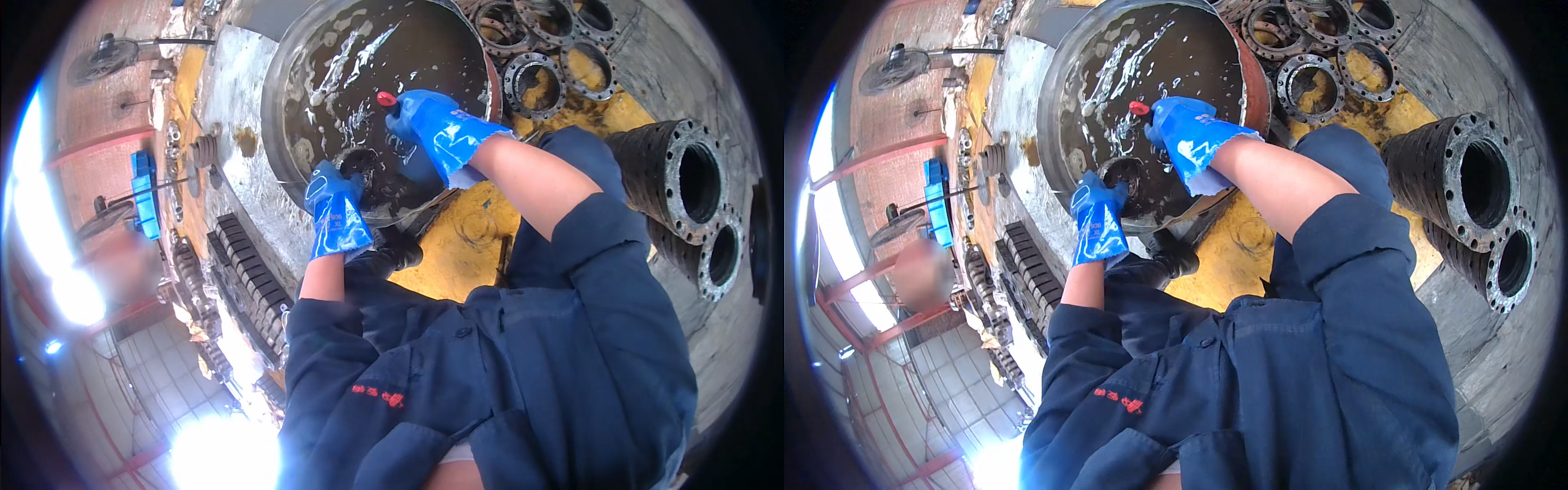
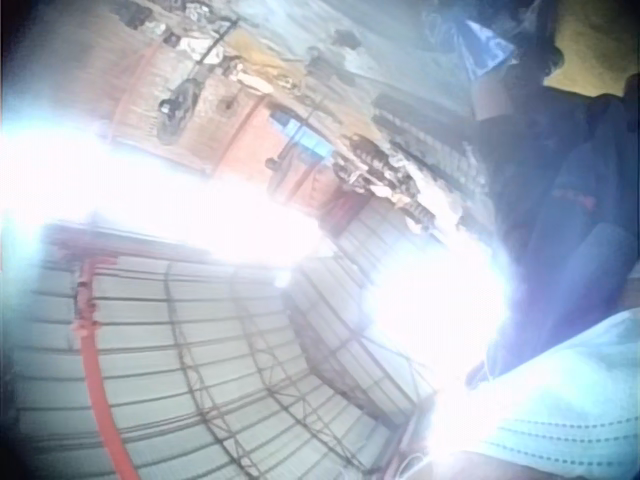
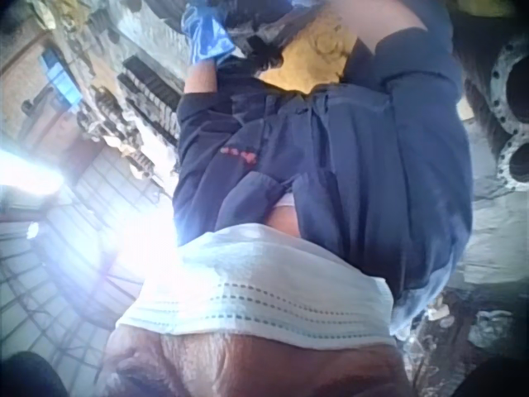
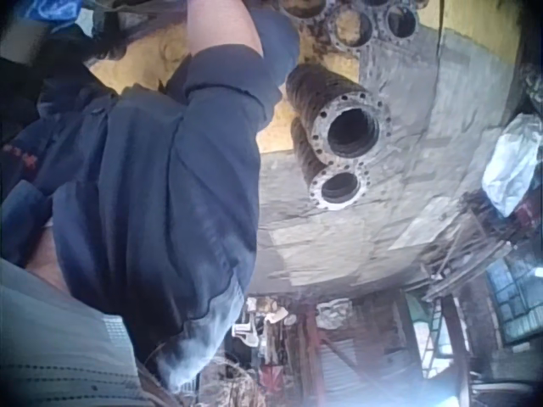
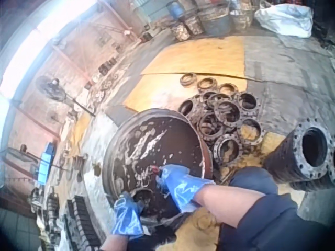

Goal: The person is cleaning metal rings and industrial parts by submerging them in a tub of liquid and scrubbing them with a brush.

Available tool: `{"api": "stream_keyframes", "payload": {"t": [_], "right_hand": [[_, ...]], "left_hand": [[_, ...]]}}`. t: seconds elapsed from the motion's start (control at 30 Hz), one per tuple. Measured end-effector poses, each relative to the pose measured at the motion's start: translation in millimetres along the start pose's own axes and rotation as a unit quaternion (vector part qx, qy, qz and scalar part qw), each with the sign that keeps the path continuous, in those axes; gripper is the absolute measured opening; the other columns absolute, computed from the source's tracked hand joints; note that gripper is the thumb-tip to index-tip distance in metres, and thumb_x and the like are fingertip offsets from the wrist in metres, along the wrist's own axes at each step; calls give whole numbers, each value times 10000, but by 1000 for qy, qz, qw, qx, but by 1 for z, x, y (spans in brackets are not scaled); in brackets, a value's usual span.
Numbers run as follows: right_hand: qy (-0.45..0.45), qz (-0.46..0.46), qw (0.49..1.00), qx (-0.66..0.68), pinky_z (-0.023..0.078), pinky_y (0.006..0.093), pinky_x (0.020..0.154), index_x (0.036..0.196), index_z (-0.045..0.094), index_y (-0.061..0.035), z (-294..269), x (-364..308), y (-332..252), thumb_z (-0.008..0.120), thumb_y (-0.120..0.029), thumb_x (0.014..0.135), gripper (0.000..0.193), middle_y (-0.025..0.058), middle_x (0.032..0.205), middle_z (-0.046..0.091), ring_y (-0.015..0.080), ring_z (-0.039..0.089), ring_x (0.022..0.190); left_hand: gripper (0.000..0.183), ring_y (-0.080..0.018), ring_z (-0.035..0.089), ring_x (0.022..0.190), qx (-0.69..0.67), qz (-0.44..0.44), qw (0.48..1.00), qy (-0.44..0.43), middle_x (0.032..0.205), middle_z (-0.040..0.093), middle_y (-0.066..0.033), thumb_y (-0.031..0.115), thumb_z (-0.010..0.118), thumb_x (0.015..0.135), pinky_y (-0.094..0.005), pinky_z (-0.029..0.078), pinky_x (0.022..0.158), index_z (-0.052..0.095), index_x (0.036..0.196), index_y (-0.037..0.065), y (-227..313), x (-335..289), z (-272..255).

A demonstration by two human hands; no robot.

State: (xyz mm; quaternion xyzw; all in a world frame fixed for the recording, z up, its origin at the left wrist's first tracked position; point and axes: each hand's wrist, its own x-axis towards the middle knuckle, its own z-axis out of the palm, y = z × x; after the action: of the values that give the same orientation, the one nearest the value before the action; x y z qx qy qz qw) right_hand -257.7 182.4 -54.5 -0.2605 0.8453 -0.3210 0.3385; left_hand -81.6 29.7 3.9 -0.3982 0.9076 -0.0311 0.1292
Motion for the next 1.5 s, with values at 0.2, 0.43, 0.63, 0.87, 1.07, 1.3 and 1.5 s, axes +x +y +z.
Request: {"api": "stream_keyframes", "payload": {"t": [0.2, 0.43, 0.63, 0.87, 1.07, 1.3, 1.5], "right_hand": [[-38, -23, 992, 117, 567, 426, 923, 1154, 790, -56, 14, -12, 4, 716, -379, 953, 388, 224, 1120, 768, 360, 733, 1068], [-112, -129, 881, 441, 568, 313, 869, 1121, 779, -20, 28, 6, -23, 683, -299, 1035, 308, 109, 1059, 785, 165, 734, 955], [-119, -239, 939, 219, 557, 383, 860, 1037, 789, -131, 28, -53, -76, 656, -411, 953, 321, 92, 955, 789, 188, 734, 906], [10, -50, 995, 86, 562, 469, 868, 991, 785, -77, 21, -19, -63, 592, -500, 935, 467, 230, 967, 768, 393, 743, 947], [77, -80, 993, 39, 574, 446, 877, 1064, 764, -73, 35, -8, -16, 680, -507, 922, 464, 184, 980, 778, 346, 753, 942], [33, -73, 996, 39, 587, 368, 869, 1055, 783, -119, 13, -18, -34, 677, -334, 971, 255, 93, 975, 802, 220, 764, 921], [3, -345, 911, 227, 608, 361, 859, 1084, 791, -96, 42, -45, -79, 748, -286, 958, 233, 102, 1004, 793, 209, 767, 913]], "left_hand": [[663, -441, 696, 1167, -89, 70, 994, -5, 1222, 729, -270, 453, 841, 763, -489, 551, 1008, 688, 1230, 9, -29, -19, 9], [668, -255, 746, 1065, -397, 110, 901, -137, 1160, 785, -141, 301, 889, 754, -391, 568, 986, 695, 1330, 24, -72, -2, 29], [559, -256, 750, 1060, -375, 138, 910, -108, 1143, 793, -134, 306, 857, 800, -394, 569, 962, 722, 1288, 70, -87, -3, 46], [614, -351, 745, 1113, -300, 102, 945, -87, 1172, 778, -198, 330, 850, 768, -429, 566, 971, 709, 1295, 48, -81, -10, 22], [649, -354, 733, 1151, -217, 155, 960, -81, 1201, 765, -204, 280, 842, 761, -432, 557, 1013, 680, 1355, 75, -75, -4, 14], [751, -364, 683, 1252, -255, 140, 951, -103, 1330, 716, -204, 363, 810, 793, -434, 516, 1093, 600, 1464, 100, -85, -15, 6], [685, -384, 692, 1209, -231, 173, 951, -113, 1287, 736, -186, 390, 808, 798, -467, 541, 1042, 637, 1421, 164, -98, -8, 17]]}}
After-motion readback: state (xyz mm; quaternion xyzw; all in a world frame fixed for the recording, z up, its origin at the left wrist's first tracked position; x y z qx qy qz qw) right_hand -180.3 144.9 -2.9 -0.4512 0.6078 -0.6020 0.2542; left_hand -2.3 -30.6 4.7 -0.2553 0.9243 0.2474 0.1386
